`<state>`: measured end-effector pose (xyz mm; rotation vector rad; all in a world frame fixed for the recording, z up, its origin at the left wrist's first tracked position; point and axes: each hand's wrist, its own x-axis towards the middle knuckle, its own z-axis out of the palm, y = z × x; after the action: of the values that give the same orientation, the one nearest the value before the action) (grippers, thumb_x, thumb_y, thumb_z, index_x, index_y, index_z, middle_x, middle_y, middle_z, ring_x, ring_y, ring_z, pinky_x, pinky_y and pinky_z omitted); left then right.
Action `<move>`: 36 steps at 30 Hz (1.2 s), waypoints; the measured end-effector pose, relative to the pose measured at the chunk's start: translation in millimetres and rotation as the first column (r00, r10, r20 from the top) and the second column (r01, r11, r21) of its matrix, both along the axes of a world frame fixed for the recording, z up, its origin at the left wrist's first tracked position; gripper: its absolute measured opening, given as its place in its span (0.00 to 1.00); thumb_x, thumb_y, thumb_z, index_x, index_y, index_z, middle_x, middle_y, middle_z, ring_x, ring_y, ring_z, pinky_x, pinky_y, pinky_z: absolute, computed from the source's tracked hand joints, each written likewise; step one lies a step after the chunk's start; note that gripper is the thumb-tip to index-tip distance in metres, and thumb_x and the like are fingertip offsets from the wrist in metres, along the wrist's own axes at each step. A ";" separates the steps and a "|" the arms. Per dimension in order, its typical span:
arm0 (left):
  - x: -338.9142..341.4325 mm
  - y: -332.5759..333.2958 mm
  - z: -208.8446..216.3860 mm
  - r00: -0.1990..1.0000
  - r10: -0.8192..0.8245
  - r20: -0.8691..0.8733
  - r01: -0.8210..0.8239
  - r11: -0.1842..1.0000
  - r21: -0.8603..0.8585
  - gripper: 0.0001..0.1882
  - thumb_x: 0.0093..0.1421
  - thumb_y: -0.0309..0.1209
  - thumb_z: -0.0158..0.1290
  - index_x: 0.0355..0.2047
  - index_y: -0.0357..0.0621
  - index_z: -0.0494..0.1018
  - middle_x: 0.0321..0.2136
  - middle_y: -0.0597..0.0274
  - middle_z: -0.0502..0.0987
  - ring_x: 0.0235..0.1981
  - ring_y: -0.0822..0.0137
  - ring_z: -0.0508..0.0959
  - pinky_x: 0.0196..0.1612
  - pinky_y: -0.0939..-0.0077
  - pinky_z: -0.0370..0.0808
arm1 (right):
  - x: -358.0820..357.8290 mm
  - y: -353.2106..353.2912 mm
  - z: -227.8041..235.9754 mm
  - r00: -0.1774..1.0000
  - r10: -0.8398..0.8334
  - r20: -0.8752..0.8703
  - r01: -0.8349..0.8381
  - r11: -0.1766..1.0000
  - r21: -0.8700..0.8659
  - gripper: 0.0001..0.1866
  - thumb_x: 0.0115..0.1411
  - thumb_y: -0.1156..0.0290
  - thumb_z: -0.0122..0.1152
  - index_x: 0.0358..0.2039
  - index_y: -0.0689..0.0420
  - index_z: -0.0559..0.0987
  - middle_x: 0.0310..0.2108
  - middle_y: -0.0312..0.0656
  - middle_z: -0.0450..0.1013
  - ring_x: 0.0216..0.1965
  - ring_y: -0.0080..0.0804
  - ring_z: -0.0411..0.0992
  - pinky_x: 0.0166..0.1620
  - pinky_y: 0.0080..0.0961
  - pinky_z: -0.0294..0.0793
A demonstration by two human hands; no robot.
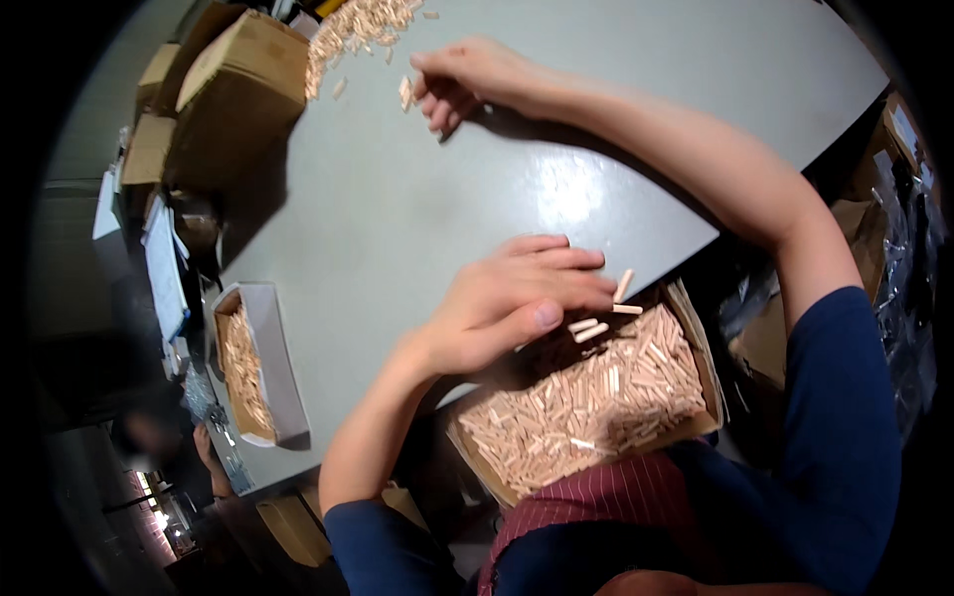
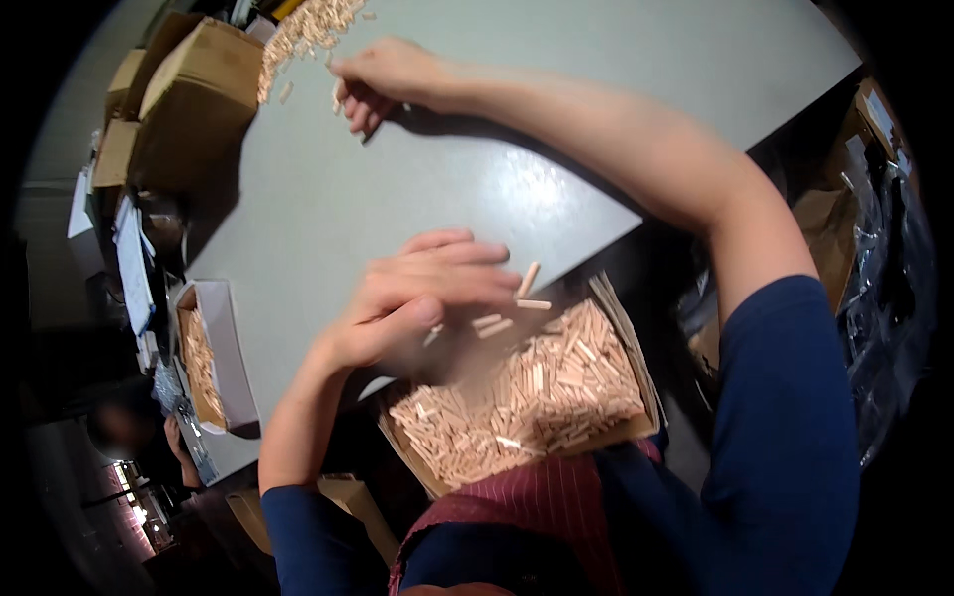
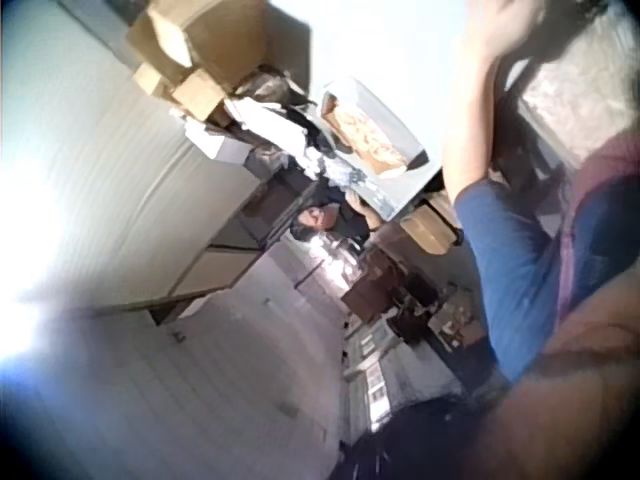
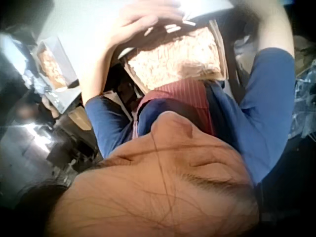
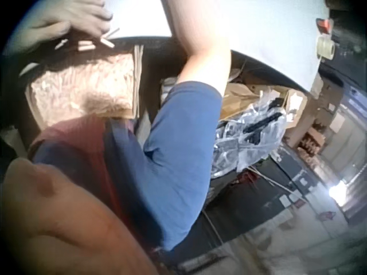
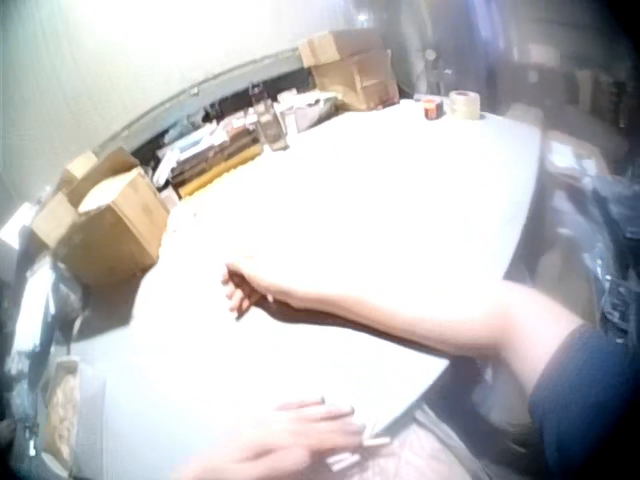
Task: The person sorts small wooden pegs on a table, gathering them into a pile and placing them into a cardboard box. The person repeatedly scoops and arranges the pegs, then transfers them into the box.
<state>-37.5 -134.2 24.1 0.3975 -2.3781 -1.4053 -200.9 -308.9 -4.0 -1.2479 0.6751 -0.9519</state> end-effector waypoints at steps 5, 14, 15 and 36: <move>31.6 56.1 9.0 0.976 0.142 -0.164 0.001 0.753 0.659 0.34 0.74 0.52 0.43 0.48 0.29 0.83 0.46 0.43 0.85 0.54 0.47 0.82 0.62 0.54 0.74 | -2.7 -6.5 -8.0 0.988 0.048 0.143 -0.045 0.999 -0.024 0.23 0.78 0.58 0.45 0.39 0.67 0.77 0.26 0.52 0.78 0.27 0.39 0.81 0.36 0.39 0.88; 126.5 73.1 -5.5 0.398 0.917 0.023 -0.906 0.396 -0.148 0.19 0.75 0.35 0.49 0.57 0.35 0.77 0.59 0.46 0.78 0.62 0.55 0.76 0.68 0.63 0.68 | 6.0 -3.9 -5.3 0.995 -0.003 0.100 0.005 1.000 -0.028 0.20 0.77 0.60 0.46 0.41 0.66 0.78 0.31 0.51 0.79 0.29 0.39 0.82 0.35 0.40 0.88; 129.7 70.4 -6.3 0.390 0.919 0.059 -0.864 0.387 -0.323 0.19 0.73 0.33 0.51 0.59 0.36 0.75 0.64 0.47 0.73 0.67 0.55 0.71 0.70 0.61 0.65 | 4.7 -3.4 -6.2 0.996 -0.029 0.083 0.032 0.999 -0.042 0.19 0.77 0.61 0.46 0.43 0.66 0.77 0.31 0.51 0.79 0.29 0.39 0.81 0.35 0.40 0.89; 35.0 -232.6 -22.8 0.227 0.963 0.146 -0.691 0.266 -0.672 0.78 0.47 0.78 0.59 0.76 0.27 0.39 0.77 0.28 0.36 0.78 0.33 0.29 0.68 0.15 0.30 | -0.5 -25.6 -17.6 0.863 -0.502 -0.054 0.451 0.815 -0.363 0.25 0.72 0.54 0.57 0.55 0.64 0.73 0.42 0.48 0.78 0.37 0.31 0.78 0.45 0.33 0.78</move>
<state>-2.5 -366.8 1.2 1.8580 -1.9968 -0.0822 -201.5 -334.5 -21.6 -1.4969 1.0044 -1.4521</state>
